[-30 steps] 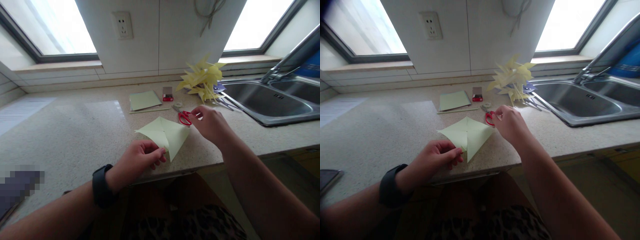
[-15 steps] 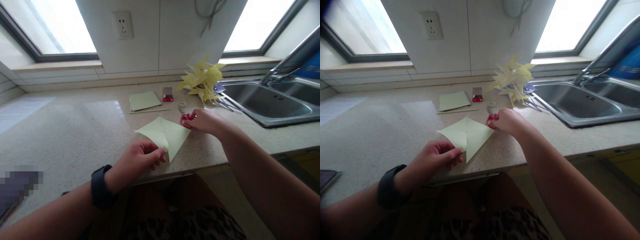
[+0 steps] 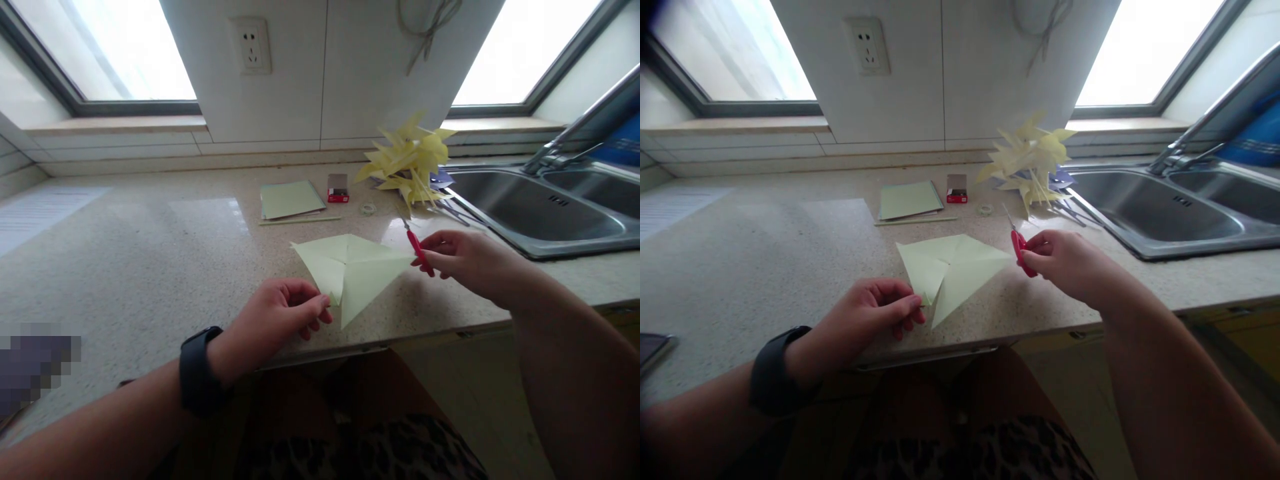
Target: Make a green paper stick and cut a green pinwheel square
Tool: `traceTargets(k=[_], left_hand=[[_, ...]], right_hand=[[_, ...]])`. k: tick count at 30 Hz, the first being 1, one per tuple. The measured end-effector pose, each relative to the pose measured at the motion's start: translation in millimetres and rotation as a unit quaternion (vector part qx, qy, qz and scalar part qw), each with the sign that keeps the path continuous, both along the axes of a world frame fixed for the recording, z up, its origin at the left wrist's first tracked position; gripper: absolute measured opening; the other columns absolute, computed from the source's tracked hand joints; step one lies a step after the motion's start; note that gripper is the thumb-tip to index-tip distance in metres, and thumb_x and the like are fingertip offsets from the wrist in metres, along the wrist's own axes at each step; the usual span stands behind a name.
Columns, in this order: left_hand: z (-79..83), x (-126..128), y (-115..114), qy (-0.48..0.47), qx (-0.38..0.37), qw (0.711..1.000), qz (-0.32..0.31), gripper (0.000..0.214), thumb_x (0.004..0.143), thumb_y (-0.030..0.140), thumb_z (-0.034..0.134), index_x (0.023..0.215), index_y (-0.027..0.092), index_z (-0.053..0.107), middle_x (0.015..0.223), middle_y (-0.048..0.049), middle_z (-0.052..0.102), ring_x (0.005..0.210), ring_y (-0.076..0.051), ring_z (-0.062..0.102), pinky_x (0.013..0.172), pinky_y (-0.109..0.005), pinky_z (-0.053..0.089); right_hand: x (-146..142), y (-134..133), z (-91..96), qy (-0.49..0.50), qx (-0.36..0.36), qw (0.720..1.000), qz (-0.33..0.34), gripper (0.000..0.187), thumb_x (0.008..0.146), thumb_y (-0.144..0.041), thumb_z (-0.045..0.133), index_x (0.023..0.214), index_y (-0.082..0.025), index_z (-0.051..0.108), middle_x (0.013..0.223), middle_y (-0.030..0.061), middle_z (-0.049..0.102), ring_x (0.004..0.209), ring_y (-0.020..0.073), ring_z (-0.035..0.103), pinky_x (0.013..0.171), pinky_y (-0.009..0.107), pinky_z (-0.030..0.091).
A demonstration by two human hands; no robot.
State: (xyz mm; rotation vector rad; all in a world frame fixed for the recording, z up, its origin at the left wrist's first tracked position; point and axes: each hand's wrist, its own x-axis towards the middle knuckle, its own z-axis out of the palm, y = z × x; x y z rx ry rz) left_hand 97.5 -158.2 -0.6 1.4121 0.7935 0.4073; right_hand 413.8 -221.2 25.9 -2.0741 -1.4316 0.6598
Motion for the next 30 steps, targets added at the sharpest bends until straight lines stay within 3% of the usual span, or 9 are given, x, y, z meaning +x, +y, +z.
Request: traceTargets(k=[3, 8, 10, 14, 18, 30], left_hand=[[-0.2, 0.3, -0.4, 0.0, 0.003, 1.0, -0.003, 0.022, 0.088, 0.036, 0.068, 0.079, 0.015, 0.07, 0.079, -0.0043, 0.075, 0.057, -0.01, 0.059, 0.056, -0.022, 0.049], [0.7, 0.8, -0.2, -0.002, 0.001, 1.0, -0.003, 0.022, 0.089, 0.035, 0.067, 0.08, 0.015, 0.069, 0.08, -0.0041, 0.075, 0.057, -0.01, 0.058, 0.056, -0.022, 0.049], [0.5, 0.6, 0.0, -0.002, 0.0, 1.0, -0.003, 0.023, 0.089, 0.036, 0.067, 0.081, 0.015, 0.07, 0.08, -0.0041, 0.075, 0.057, -0.01, 0.058, 0.056, -0.022, 0.049], [-0.8, -0.5, -0.6, -0.005, 0.006, 1.0, 0.0, 0.023, 0.09, 0.037, 0.067, 0.081, 0.015, 0.07, 0.08, -0.0045, 0.075, 0.058, -0.011, 0.058, 0.057, -0.023, 0.05], [-2.4, -1.6, -1.3, -0.005, 0.017, 1.0, -0.001, 0.025, 0.089, 0.039, 0.068, 0.081, 0.016, 0.07, 0.079, -0.0045, 0.075, 0.059, -0.012, 0.059, 0.057, -0.023, 0.049], [-1.1, -2.8, -2.5, 0.012, 0.038, 0.999, -0.025, 0.026, 0.09, 0.039, 0.068, 0.08, 0.016, 0.072, 0.074, -0.0027, 0.073, 0.059, -0.01, 0.057, 0.054, -0.02, 0.044]], right_hand=[[1.5, -0.2, -4.3, 0.111, 0.049, 0.992, -0.039, 0.027, 0.077, -0.043, 0.071, 0.087, -0.018, 0.072, 0.084, 0.0105, 0.075, 0.072, 0.0213, 0.067, 0.065, 0.035, 0.051], [-25.7, -19.0, -0.6, 0.275, 0.22, 0.932, -0.088, 0.016, 0.078, -0.036, 0.079, 0.082, -0.023, 0.069, 0.075, 0.0016, 0.067, 0.069, 0.0145, 0.06, 0.063, 0.028, 0.047], [-47.4, -31.7, 0.5, 0.276, 0.221, 0.932, -0.079, 0.017, 0.083, -0.031, 0.076, 0.071, -0.024, 0.066, 0.07, 0.0012, 0.063, 0.064, 0.0135, 0.055, 0.058, 0.028, 0.045], [-97.2, -47.1, -5.2, 0.344, 0.141, 0.929, -0.003, 0.022, 0.083, -0.043, 0.076, 0.078, -0.022, 0.07, 0.073, 0.0039, 0.068, 0.065, 0.0167, 0.061, 0.058, 0.03, 0.048], [-129.7, -42.4, -16.3, 0.398, 0.12, 0.909, -0.028, 0.029, 0.076, -0.04, 0.084, 0.088, -0.022, 0.065, 0.086, 0.0049, 0.076, 0.071, 0.0175, 0.068, 0.06, 0.028, 0.053], [-143.7, -27.8, -26.7, 0.489, 0.102, 0.866, -0.027, 0.039, 0.066, -0.028, 0.091, 0.085, -0.021, 0.058, 0.075, -0.0009, 0.073, 0.063, 0.0129, 0.065, 0.055, 0.023, 0.049]])
